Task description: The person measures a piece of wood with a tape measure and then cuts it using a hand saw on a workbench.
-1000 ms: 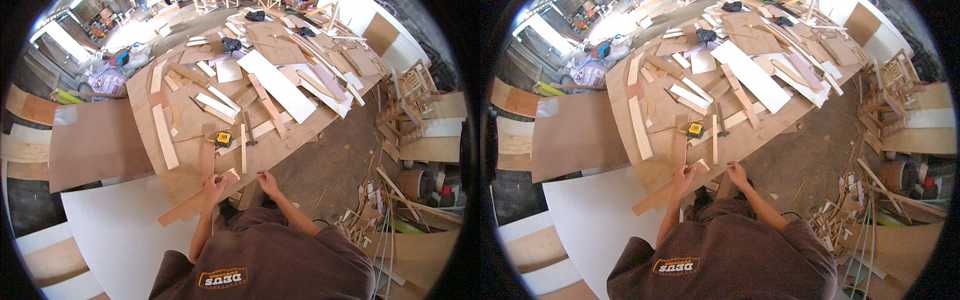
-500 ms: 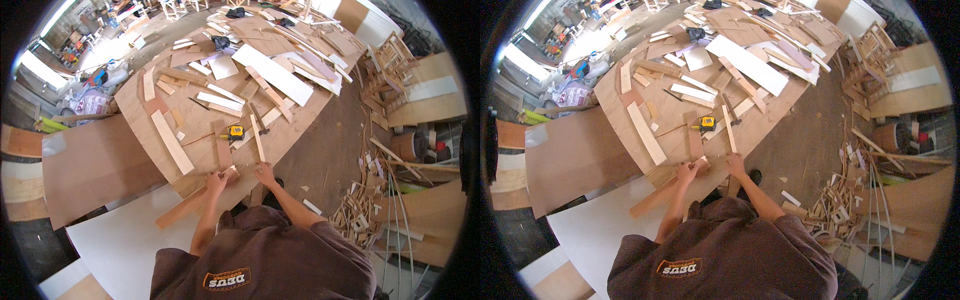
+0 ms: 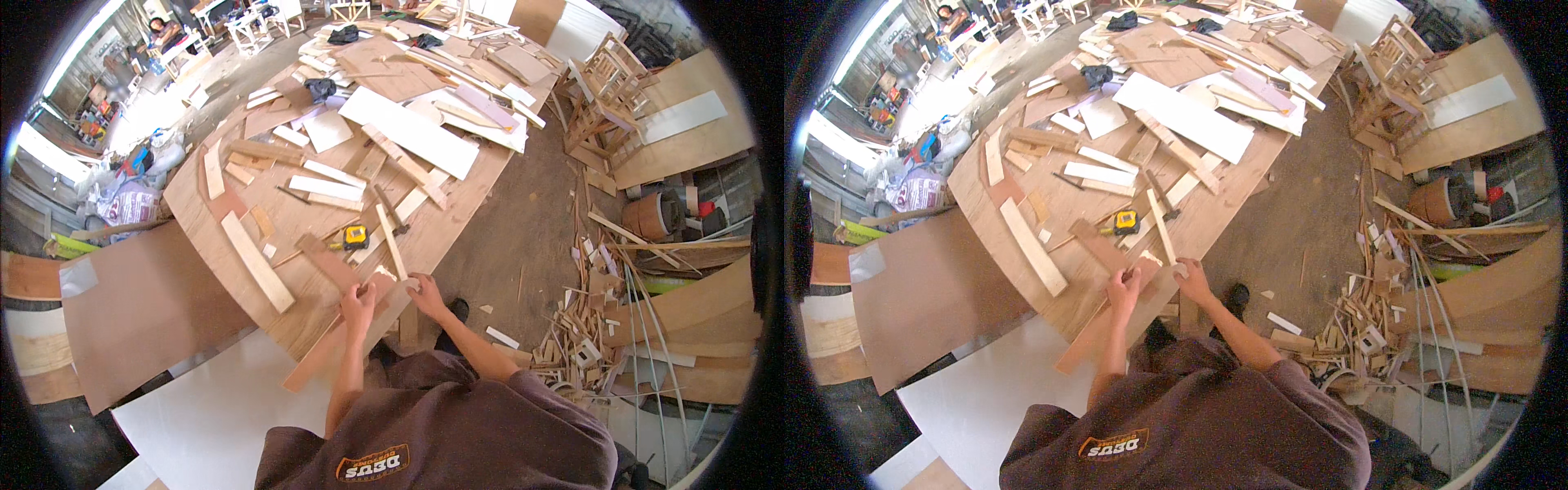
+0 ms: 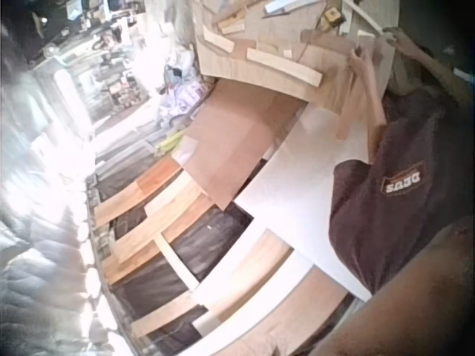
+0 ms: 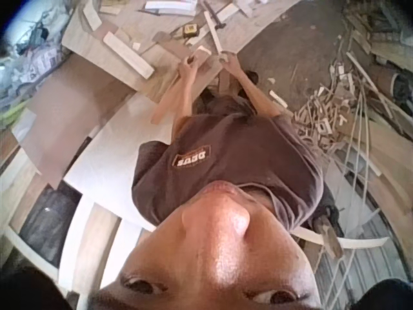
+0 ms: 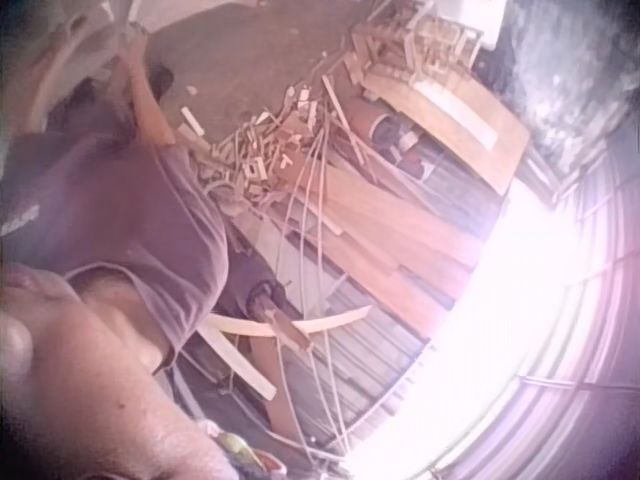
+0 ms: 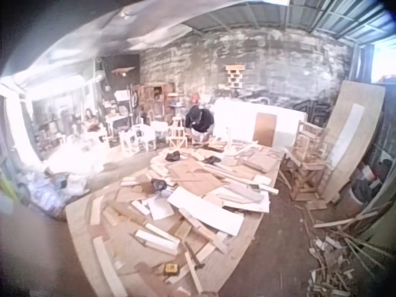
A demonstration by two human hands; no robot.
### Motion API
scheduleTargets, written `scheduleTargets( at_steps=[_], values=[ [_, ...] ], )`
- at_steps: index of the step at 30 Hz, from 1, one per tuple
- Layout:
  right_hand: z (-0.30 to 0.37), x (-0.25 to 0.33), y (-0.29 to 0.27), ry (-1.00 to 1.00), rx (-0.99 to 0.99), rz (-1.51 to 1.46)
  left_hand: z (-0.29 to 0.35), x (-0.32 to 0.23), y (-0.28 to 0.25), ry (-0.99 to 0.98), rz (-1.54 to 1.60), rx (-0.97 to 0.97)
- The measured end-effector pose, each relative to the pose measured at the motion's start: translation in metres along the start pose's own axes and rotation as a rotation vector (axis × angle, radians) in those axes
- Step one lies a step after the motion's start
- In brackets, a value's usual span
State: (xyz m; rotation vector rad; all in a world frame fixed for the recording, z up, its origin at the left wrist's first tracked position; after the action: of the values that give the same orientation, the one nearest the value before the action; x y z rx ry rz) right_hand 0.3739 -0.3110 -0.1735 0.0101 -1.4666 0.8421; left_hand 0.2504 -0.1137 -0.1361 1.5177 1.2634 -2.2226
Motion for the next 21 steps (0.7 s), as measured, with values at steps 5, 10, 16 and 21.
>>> scheduleTargets(
  at_steps=[5, 10, 16, 21],
  values=[
    [-0.008, -0.021, -0.080, 0.054, 0.003, -0.143, 0.023, -0.095, 0.075, 0.112, -0.057, 0.099],
    [-0.014, -0.068, -0.195, 0.189, 0.006, -0.592, 0.030, -0.178, 0.187, 0.116, 0.028, 0.248],
    [-0.054, -0.138, -0.373, 0.244, -0.198, -0.537, 0.003, -0.310, 0.319, 0.359, -0.002, 0.264],
    [-0.099, -0.151, -0.494, 0.261, -0.347, -0.608, -0.032, -0.392, 0.412, 0.447, -0.014, 0.307]
  ],
)
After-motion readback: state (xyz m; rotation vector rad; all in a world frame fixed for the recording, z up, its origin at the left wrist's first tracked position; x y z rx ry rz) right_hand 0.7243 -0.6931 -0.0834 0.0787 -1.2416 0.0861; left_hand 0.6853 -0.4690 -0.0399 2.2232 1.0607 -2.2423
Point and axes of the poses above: each hand's wrist, its own z-axis away from the middle knuckle, its own y-axis out of the palm, x = y × z, the point moved 8 cm from there along -z, towards the middle knuckle, and after that the axes turned 3 degrees about y, right-handed, at the moved point
